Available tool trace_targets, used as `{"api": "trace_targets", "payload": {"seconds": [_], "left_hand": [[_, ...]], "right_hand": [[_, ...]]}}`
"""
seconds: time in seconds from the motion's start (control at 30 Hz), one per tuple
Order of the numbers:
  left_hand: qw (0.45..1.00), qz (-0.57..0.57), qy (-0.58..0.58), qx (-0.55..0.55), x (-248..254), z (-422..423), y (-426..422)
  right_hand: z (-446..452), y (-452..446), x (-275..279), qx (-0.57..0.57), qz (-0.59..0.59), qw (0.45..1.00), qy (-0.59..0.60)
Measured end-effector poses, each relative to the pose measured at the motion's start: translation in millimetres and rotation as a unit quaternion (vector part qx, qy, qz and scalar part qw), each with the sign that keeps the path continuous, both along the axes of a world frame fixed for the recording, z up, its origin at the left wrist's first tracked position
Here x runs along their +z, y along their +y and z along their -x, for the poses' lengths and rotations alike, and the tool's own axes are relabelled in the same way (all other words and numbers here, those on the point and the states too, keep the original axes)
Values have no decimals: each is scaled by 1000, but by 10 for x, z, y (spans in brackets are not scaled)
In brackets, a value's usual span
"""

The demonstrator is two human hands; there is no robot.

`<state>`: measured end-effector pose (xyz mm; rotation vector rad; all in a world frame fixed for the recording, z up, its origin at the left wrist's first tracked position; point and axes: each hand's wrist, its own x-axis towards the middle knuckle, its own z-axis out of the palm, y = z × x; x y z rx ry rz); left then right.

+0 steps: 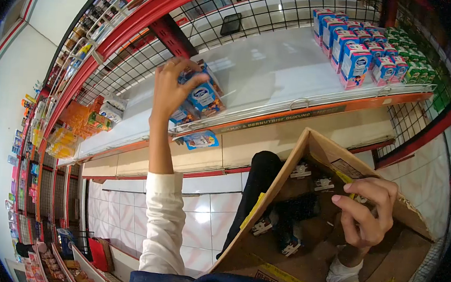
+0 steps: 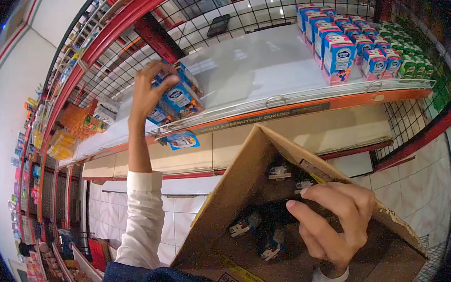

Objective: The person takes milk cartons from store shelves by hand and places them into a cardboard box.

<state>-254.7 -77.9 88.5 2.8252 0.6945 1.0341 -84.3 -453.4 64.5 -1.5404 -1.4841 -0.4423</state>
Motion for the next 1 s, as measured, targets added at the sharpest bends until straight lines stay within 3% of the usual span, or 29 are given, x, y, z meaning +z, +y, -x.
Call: {"api": "trace_targets", "payload": {"seconds": [0.07,0.2,0.27,0.57,1.0], "left_hand": [[989,-96,108,20,96,-7,-164],[989,-78,127,10,125,50,-190],[992,79,93,-15,99,56,-183],[992,93,41,-74,-13,174,-212],[998,55,22,-36,-120,182,-228]], "right_hand": [[-13,-7,4,-5,2,1000,2],[-28,1,-1,-4,1,1000,-6],[-38,8,-8,-8,1,1000,-6],[-68,-1,-34,-8,11,1000,-25],[-31,19,-34,-17,5,1000,-26]]}}
